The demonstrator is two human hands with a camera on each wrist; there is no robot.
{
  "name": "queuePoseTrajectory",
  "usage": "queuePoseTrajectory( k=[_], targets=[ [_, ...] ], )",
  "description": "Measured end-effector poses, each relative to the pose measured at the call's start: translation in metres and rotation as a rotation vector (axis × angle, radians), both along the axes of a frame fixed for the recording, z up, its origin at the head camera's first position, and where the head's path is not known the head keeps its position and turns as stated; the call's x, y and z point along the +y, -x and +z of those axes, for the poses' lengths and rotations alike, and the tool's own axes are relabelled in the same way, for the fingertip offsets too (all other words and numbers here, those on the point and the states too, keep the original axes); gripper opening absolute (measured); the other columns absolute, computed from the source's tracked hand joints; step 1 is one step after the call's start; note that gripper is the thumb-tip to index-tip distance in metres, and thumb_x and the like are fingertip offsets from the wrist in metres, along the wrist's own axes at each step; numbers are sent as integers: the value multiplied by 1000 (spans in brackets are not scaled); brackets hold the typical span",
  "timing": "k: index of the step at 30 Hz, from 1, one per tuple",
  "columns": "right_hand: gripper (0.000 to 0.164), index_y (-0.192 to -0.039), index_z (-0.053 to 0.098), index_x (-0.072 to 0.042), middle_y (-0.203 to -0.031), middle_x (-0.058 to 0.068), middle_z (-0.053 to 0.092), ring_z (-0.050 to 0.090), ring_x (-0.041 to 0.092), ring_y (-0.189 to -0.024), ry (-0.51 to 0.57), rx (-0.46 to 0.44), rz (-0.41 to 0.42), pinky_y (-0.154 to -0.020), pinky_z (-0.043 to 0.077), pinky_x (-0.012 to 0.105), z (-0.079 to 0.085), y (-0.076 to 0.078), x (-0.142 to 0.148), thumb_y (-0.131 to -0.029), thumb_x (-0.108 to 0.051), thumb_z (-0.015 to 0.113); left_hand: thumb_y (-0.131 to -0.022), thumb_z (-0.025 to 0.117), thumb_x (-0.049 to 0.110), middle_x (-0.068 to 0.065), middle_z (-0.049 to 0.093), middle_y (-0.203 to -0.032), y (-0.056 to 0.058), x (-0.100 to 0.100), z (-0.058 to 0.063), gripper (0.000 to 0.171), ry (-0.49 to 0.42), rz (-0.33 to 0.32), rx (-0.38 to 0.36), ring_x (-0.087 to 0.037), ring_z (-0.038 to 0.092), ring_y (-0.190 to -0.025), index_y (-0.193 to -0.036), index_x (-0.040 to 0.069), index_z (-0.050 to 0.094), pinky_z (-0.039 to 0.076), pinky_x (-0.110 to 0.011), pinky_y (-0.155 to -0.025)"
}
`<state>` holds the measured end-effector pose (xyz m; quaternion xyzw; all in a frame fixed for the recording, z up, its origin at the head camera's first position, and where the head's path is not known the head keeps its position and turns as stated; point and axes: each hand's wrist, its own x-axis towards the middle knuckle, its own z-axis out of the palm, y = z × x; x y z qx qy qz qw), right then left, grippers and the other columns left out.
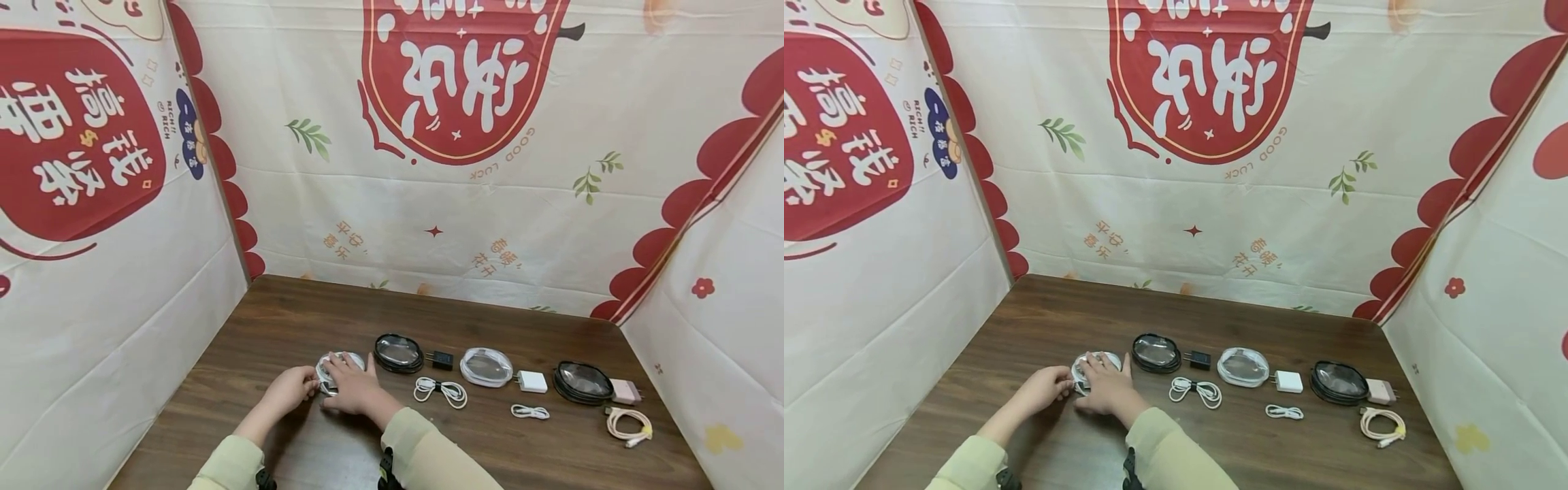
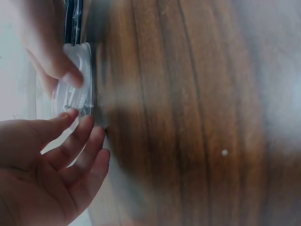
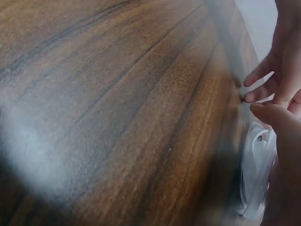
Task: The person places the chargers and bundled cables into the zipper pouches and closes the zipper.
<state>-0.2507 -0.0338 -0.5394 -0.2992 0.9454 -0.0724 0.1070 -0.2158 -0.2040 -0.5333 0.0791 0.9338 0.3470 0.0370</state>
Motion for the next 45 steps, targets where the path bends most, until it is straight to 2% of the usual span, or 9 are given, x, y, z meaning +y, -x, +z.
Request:
queuePoseTrajectory(
  k=[4,9,14,20,26,31,38,45],
  targets=[
    [80,-154,28,-30,-160,-8,19,16,20,-146,19,-28,1,-110,3,67,1,2,6,-86,-60,58,-94,59,4,-3,57,-69,2,3,-4,12,-135,92,-113,-14,55,-57,-82,7,61,48,-29,-50],
    [80,-154,29,-30,-160,-9,20,15,20,-146,2,0,26,-111,4,66,6,2,14,-86,-62,58,-97,53,6,-9,59,-73,5,1,-8,11,-323,205,-262,-19,59,-55,-89,4,61,52,-33,-49],
    [79,-153,32,-28,-159,-7,22,18,19,-146,-3,32,64,-111,7,65,10,-2,21,-86,-63,57,-97,49,5,-11,59,-73,8,-3,-9,13,-405,249,-301,-19,59,-53,-88,3,58,52,-32,-48],
    [77,-151,37,-26,-157,-2,29,22,23,-145,13,98,123,-110,14,65,11,-7,25,-86,-62,59,-98,48,5,-12,59,-75,14,-8,-12,13,-442,236,-309,-18,58,-53,-89,2,56,51,-31,-49],
    [76,-151,37,-25,-158,-2,28,19,21,-145,45,116,174,-109,17,65,11,-8,17,-87,-59,60,-99,48,6,-11,58,-75,22,-10,-15,13,-425,190,-302,-18,58,-55,-91,2,57,51,-32,-49],
    [81,-154,28,-31,-160,-5,20,16,22,-146,16,83,129,-109,14,66,6,-9,14,-86,-64,58,-99,50,7,-9,58,-72,26,-8,-15,14,-365,180,-265,-18,58,-56,-88,4,59,52,-33,-50],
    [88,-156,18,-35,-162,-6,11,7,22,-148,-70,63,99,-110,10,66,0,-16,14,-84,-71,54,-97,54,5,-7,59,-70,21,-7,-13,14,-289,169,-219,-19,59,-58,-85,7,60,52,-33,-50],
    [89,-156,19,-33,-162,-6,12,9,21,-148,-93,76,100,-113,12,61,1,-16,15,-84,-72,53,-96,56,4,-4,59,-69,19,-8,-10,15,-222,111,-180,-18,57,-59,-82,8,61,50,-31,-49]
  ],
)
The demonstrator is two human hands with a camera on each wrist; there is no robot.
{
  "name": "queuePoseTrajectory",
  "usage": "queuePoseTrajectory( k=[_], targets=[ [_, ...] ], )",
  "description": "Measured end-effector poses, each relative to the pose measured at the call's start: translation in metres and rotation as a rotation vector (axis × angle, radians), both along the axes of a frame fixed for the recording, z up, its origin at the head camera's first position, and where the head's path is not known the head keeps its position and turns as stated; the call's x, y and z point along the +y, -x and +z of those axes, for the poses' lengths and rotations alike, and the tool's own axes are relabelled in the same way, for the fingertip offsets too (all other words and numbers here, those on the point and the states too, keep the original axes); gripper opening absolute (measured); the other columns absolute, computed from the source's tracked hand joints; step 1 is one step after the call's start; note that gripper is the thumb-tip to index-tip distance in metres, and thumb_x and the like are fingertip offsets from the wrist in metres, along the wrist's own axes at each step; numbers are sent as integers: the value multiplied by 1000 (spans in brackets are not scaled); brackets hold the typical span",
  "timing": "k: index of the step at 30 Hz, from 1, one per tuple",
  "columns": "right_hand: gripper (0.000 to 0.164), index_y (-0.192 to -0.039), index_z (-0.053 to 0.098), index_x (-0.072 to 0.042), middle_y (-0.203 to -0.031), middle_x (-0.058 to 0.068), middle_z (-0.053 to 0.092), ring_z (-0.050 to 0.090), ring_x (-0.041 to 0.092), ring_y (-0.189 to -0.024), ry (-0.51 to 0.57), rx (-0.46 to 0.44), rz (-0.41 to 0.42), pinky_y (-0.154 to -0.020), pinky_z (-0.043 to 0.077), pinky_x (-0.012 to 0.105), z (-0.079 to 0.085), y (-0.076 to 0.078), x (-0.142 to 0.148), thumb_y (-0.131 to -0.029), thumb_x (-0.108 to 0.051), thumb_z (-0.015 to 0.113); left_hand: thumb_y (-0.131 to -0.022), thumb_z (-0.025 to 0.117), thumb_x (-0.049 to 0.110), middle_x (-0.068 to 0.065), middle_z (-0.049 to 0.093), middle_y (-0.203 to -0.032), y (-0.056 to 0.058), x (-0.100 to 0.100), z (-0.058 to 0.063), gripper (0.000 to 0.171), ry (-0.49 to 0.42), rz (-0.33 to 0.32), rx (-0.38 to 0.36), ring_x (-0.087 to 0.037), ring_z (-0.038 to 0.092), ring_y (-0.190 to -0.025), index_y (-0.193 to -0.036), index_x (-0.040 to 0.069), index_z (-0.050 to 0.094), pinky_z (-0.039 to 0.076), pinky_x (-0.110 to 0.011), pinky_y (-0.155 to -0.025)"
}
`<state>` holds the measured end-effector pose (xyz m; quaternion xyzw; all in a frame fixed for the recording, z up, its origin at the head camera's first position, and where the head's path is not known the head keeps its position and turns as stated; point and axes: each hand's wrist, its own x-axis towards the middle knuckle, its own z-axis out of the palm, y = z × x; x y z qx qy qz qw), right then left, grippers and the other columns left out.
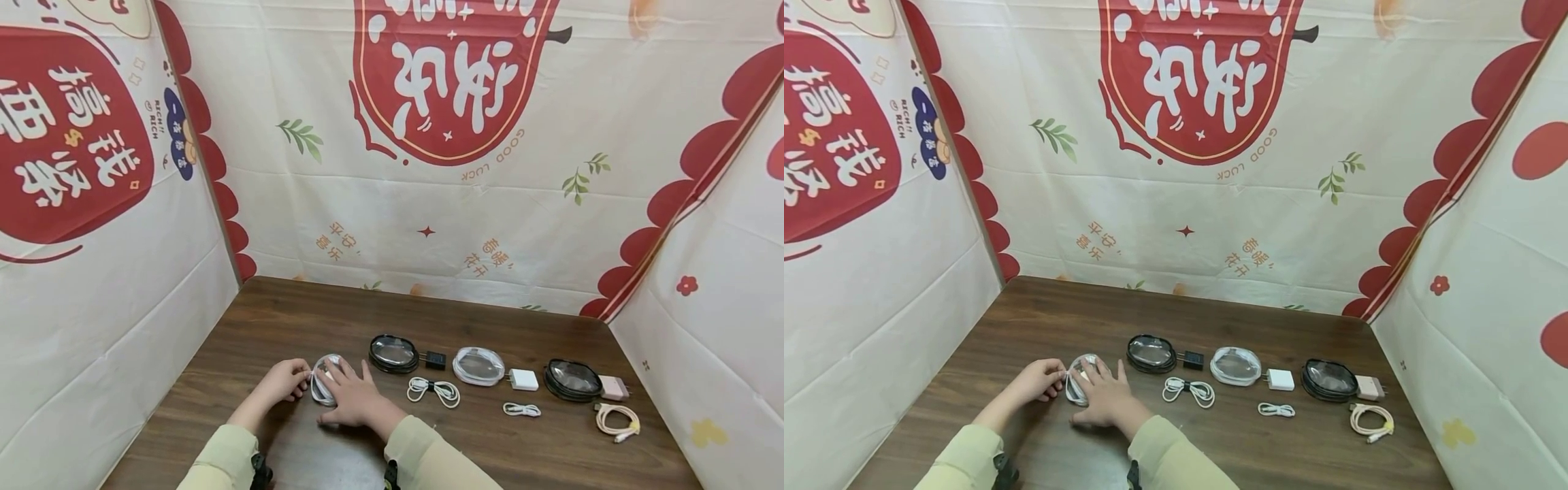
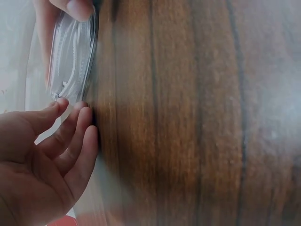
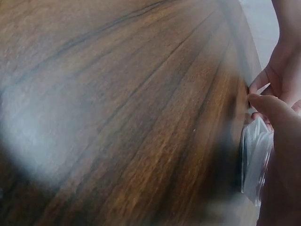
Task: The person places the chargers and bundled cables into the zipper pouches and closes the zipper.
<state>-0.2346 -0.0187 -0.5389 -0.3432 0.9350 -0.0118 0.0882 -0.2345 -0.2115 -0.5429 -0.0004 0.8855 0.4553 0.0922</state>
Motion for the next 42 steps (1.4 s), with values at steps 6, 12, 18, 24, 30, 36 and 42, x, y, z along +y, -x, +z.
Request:
queuePoseTrajectory(
  k=[6,12,18,24,30,36,42],
  targets=[
    [89,-156,20,-30,-162,-4,13,10,22,-147,-1,13,25,-116,17,50,-2,2,-1,-85,-71,53,-95,58,3,-2,57,-67,-4,-3,-1,16,35,-60,43,-15,54,-60,-80,7,61,48,-29,-49],
    [89,-156,18,-29,-162,-4,11,8,21,-147,18,-34,14,-116,17,48,-3,3,0,-85,-69,54,-96,57,3,-2,57,-67,-10,-5,3,17,40,-159,44,-16,54,-61,-80,6,60,48,-29,-49],
    [89,-156,19,-31,-162,-5,12,9,22,-147,36,-48,0,-115,17,53,-2,4,1,-85,-69,56,-96,56,2,-3,59,-68,-13,-3,7,16,18,-204,39,-16,55,-61,-80,4,59,47,-29,-49],
    [89,-156,19,-30,-162,-5,12,10,22,-147,29,-37,7,-115,17,51,-3,4,2,-85,-69,55,-94,57,1,-4,61,-68,-16,-2,9,13,5,-253,23,-15,56,-60,-82,4,59,48,-27,-48],
    [90,-156,19,-29,-162,-6,11,8,21,-148,54,-39,16,-116,16,49,-11,7,2,-84,-68,56,-93,59,1,-4,62,-68,-20,0,10,13,6,-291,37,-15,56,-60,-80,4,59,47,-25,-47],
    [90,-156,20,-30,-162,-7,12,8,20,-147,67,-12,20,-116,16,49,-18,8,2,-83,-68,56,-93,59,1,-4,62,-68,-24,3,10,14,-6,-285,33,-16,56,-60,-80,2,59,47,-26,-46],
    [85,-155,24,-30,-161,-5,16,12,22,-147,42,31,28,-115,15,54,-7,5,2,-85,-68,55,-95,59,4,-3,59,-68,-24,7,7,15,-1,-140,-28,-16,56,-59,-80,4,60,50,-29,-47]
  ],
)
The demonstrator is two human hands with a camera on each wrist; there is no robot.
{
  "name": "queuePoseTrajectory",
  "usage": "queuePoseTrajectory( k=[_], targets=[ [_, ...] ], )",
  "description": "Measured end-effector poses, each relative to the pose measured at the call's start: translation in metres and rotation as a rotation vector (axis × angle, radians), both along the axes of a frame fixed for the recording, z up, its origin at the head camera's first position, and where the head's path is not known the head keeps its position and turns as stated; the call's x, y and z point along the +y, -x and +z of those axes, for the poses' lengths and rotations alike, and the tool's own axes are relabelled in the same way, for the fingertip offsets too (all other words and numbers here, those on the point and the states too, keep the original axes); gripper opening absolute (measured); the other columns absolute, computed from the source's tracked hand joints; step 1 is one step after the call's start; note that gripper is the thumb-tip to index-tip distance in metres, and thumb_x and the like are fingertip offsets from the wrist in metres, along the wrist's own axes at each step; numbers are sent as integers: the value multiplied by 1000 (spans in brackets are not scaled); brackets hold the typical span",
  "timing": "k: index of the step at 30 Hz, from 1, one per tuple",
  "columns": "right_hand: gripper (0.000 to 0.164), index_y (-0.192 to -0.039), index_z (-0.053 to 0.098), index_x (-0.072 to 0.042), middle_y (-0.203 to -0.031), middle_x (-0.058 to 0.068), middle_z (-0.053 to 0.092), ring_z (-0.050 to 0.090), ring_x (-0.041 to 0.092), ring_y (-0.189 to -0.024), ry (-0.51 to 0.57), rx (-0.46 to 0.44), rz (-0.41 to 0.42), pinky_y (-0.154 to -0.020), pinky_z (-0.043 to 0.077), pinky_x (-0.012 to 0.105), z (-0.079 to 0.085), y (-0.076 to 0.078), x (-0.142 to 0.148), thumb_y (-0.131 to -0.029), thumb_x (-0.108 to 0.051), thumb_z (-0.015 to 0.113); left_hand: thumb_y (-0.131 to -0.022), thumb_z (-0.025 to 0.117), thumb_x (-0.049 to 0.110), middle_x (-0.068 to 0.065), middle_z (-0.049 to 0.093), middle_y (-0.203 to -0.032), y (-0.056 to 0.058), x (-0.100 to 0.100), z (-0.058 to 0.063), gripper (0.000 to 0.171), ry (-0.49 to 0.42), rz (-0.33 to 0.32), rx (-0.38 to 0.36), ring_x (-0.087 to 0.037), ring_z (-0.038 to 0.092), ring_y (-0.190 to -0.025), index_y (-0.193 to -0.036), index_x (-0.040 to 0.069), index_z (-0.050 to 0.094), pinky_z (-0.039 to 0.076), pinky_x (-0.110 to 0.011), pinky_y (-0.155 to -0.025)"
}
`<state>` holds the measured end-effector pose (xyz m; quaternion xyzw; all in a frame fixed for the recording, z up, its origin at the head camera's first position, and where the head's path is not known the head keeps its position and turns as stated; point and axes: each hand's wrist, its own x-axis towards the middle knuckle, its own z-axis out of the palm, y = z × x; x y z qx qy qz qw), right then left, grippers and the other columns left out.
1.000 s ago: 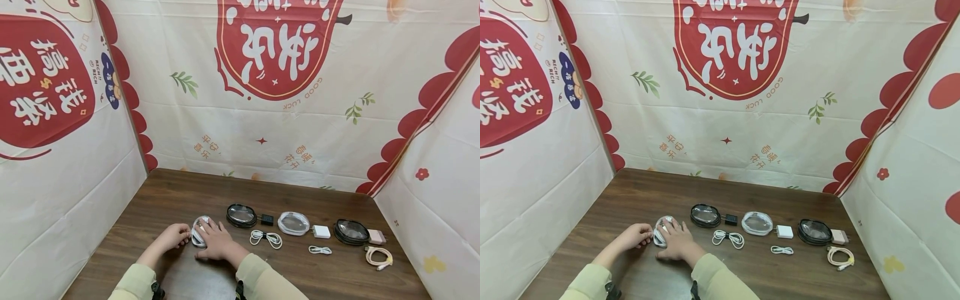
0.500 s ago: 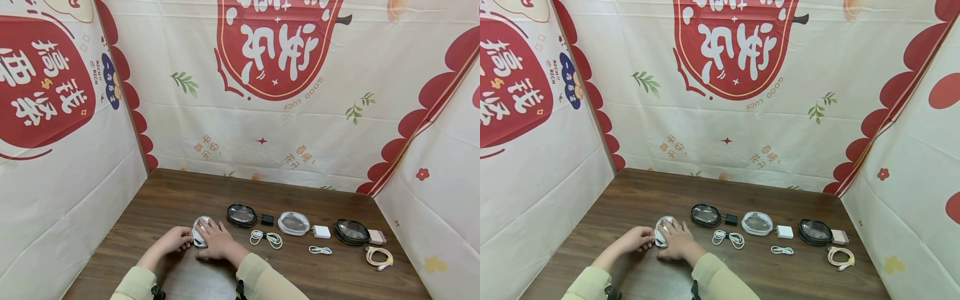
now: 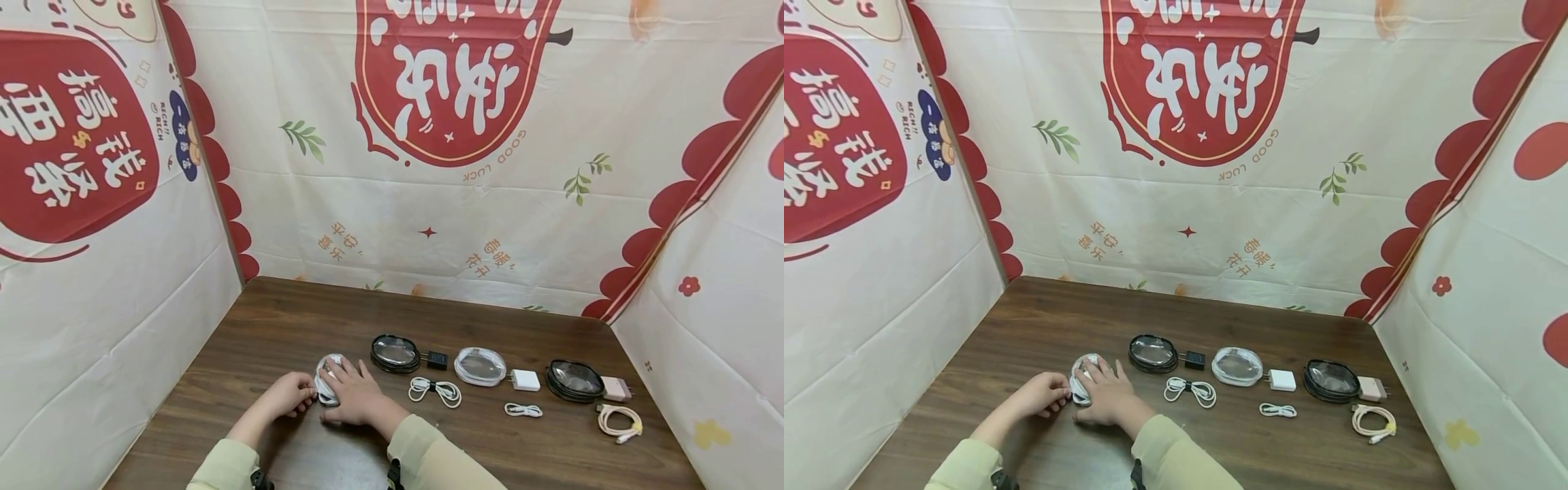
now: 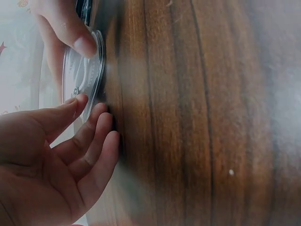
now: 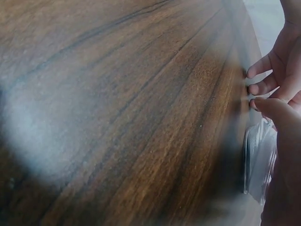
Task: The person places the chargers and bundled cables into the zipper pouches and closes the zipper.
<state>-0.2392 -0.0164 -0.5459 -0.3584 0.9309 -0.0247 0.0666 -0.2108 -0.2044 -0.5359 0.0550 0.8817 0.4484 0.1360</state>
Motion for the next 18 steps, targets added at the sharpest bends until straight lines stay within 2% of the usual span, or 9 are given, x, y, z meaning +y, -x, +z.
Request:
queuePoseTrajectory(
  k=[5,12,18],
  targets=[
    [83,-154,26,-29,-161,-2,17,13,24,-147,-13,24,-10,-114,16,57,8,-3,2,-87,-66,55,-95,59,4,-4,59,-68,4,4,1,15,24,83,-19,-17,56,-58,-80,5,60,50,-30,-48],
    [83,-155,26,-27,-161,0,17,10,26,-147,10,26,14,-114,15,58,12,1,5,-87,-66,56,-96,58,5,-5,59,-70,14,2,5,15,60,108,-6,-19,57,-62,-82,6,61,50,-31,-50],
    [83,-155,26,-27,-161,-3,15,8,23,-147,14,-4,39,-115,13,56,11,12,12,-88,-66,55,-96,57,6,-6,60,-71,25,-1,0,12,52,145,10,-19,57,-61,-85,6,62,50,-30,-49]
  ],
)
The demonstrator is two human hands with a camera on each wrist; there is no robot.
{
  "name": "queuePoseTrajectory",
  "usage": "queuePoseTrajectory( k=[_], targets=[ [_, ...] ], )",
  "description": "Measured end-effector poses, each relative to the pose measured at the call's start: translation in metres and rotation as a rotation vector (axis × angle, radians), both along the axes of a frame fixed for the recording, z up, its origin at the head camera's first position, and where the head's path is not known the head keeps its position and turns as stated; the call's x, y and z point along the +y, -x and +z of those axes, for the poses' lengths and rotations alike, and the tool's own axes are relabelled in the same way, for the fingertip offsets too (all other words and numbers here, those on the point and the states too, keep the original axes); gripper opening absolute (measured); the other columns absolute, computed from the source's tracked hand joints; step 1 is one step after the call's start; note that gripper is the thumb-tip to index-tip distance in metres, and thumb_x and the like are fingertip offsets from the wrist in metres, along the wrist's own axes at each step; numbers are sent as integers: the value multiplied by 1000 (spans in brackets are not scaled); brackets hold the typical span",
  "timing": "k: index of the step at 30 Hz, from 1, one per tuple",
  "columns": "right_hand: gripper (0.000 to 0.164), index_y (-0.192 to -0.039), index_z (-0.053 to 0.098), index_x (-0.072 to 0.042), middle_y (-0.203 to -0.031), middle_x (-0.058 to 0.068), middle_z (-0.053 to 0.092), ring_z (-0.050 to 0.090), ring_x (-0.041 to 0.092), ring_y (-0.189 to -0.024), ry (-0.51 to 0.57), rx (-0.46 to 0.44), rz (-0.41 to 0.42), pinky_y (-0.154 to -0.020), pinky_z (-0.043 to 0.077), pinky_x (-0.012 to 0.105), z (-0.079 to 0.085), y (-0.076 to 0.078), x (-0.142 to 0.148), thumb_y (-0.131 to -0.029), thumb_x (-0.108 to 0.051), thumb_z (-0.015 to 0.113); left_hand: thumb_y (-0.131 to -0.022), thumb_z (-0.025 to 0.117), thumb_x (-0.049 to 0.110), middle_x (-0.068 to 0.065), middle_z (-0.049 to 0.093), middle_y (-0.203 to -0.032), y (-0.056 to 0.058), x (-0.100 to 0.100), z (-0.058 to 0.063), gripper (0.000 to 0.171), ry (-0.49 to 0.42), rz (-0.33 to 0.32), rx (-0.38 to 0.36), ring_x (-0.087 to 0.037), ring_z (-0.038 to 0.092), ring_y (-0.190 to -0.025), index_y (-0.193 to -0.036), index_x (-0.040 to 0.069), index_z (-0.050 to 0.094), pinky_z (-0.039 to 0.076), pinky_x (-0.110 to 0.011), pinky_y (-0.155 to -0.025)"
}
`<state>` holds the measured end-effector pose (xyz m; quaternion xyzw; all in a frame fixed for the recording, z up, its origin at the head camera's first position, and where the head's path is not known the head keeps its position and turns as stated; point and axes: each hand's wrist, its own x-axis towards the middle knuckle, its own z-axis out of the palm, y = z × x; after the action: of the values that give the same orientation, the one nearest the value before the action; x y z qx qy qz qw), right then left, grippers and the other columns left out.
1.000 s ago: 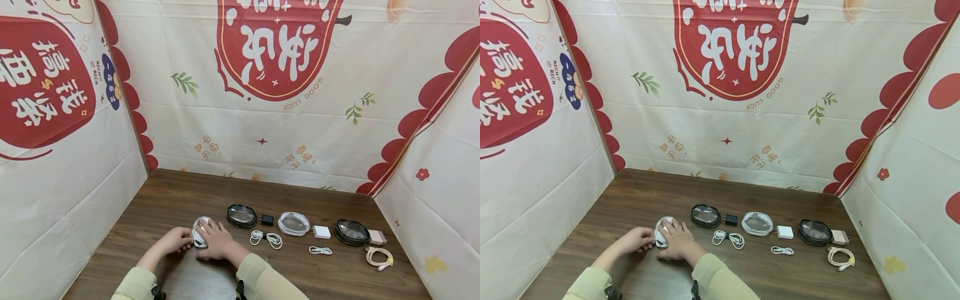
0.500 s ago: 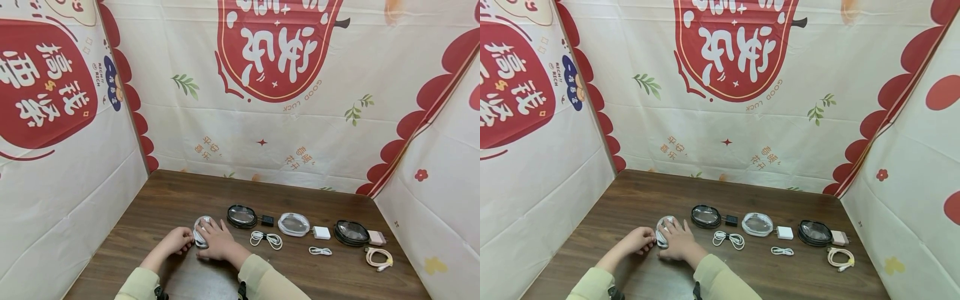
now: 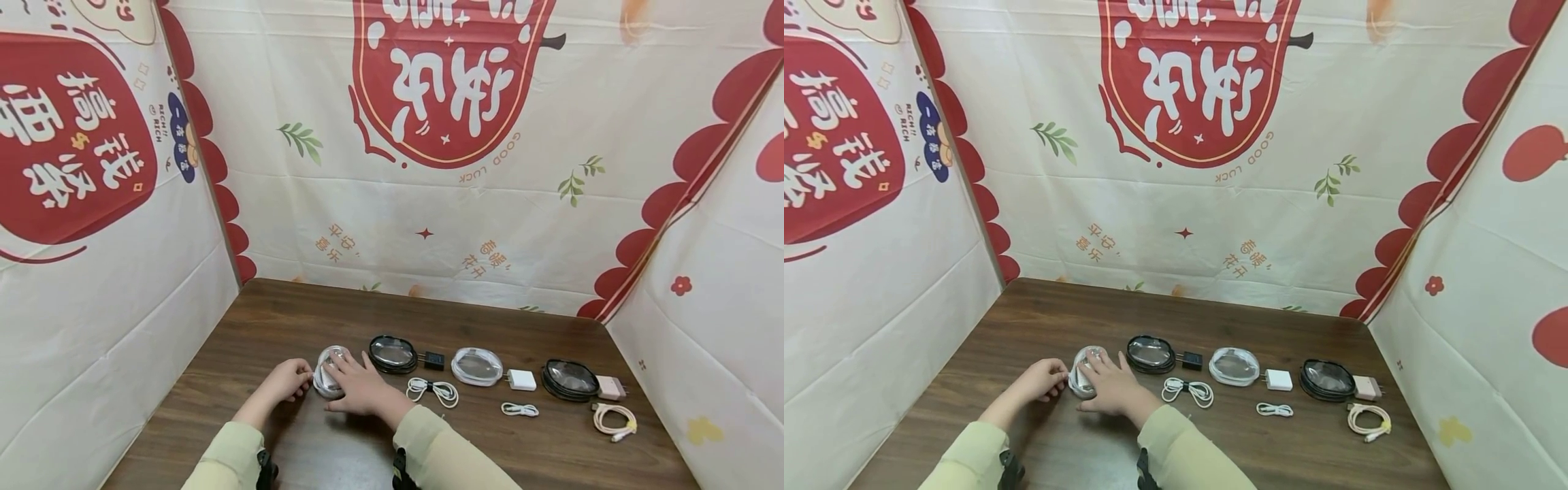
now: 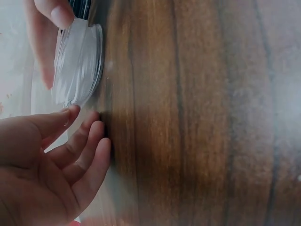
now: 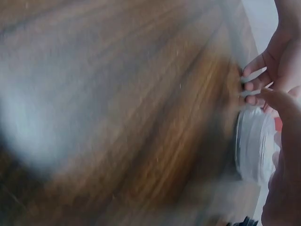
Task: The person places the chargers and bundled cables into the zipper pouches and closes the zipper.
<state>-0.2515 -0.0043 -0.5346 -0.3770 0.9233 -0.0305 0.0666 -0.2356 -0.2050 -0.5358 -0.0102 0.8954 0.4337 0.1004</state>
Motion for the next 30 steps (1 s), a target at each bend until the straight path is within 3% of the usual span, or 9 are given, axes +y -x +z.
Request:
queuePoseTrajectory(
  k=[5,13,30],
  targets=[
    [84,-155,24,-27,-161,-5,14,8,20,-147,-34,-16,19,-115,11,55,-1,6,2,-88,-66,54,-97,55,6,-7,60,-73,8,-1,-3,11,-26,36,3,-20,57,-63,-88,5,62,50,-30,-50],
    [88,-155,22,-30,-161,-7,16,13,17,-147,-137,82,11,-114,15,55,-6,3,-3,-85,-73,50,-97,57,5,-7,58,-73,8,-3,-5,11,-57,62,-5,-20,57,-64,-87,5,62,53,-32,-51],
    [89,-155,22,-29,-161,-7,18,18,17,-146,-127,63,-26,-115,18,53,-8,2,-4,-84,-74,51,-95,58,3,-5,56,-69,1,-4,-4,16,21,-29,40,-18,55,-61,-80,7,60,50,-31,-48]
  ],
)
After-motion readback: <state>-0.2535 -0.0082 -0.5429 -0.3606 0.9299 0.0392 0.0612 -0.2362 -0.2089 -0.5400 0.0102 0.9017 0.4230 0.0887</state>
